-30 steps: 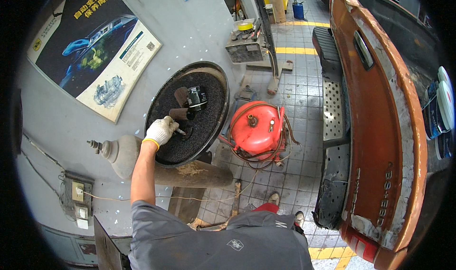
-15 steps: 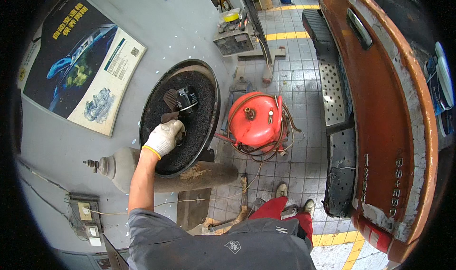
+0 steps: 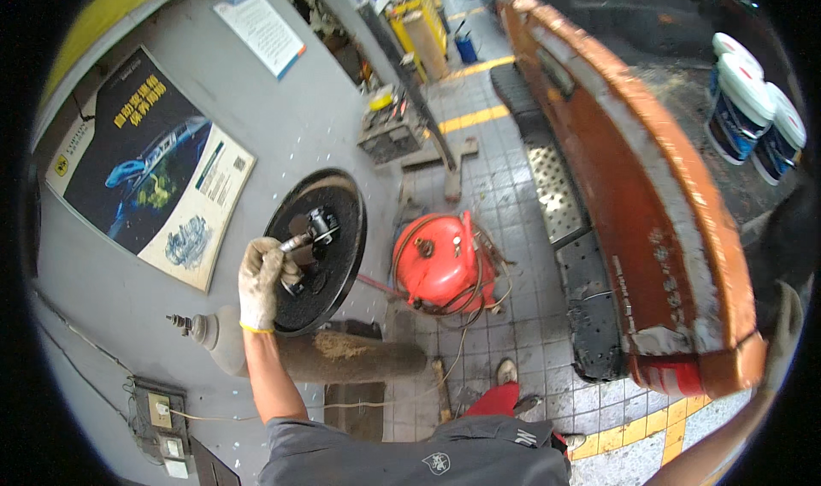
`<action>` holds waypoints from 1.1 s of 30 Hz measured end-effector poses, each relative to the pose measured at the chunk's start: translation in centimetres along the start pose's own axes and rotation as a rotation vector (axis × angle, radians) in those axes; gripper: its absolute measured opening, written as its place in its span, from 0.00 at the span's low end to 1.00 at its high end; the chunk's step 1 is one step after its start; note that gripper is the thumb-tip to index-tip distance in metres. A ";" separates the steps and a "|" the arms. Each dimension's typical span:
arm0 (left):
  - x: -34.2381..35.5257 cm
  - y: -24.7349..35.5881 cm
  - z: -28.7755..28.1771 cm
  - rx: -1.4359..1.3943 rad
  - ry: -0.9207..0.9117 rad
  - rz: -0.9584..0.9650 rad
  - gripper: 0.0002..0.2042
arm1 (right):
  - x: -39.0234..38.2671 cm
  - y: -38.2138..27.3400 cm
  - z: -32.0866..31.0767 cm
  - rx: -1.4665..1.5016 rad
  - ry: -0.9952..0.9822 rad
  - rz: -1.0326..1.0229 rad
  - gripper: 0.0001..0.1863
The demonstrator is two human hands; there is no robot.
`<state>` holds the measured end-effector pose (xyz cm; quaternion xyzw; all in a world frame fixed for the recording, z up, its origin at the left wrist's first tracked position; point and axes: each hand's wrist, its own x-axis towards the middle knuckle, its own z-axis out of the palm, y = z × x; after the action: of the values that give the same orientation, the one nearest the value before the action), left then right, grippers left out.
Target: The person removes a dashboard trim panel from the passenger side of an orange pickup truck, then walks to a white car on a lift. Under the white car, the person uses a hammer and punch to tap a bolt, then uses an impact wrench to remove bolts from the undercarriage.
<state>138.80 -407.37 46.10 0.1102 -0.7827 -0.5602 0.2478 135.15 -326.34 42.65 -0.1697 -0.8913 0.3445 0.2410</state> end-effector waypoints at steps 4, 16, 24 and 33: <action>-6.7 4.5 11.1 -0.420 -0.144 0.078 0.12 | 0.3 2.9 -1.0 0.032 -0.015 -0.194 0.18; -42.0 14.9 43.9 -1.096 -1.016 -0.610 0.14 | -27.2 13.3 -13.4 0.656 -0.273 0.077 0.19; -62.2 21.5 60.8 -0.918 -1.555 -0.779 0.17 | -35.8 24.2 -25.7 0.676 0.148 0.442 0.16; -82.5 25.1 76.3 -0.676 -1.994 -0.945 0.13 | -35.0 38.7 -34.3 0.341 0.581 0.563 0.21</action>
<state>172.84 -298.77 28.61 -0.1711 -0.3214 -0.6163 -0.6983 188.11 -297.24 26.89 -0.4538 -0.6357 0.4769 0.4031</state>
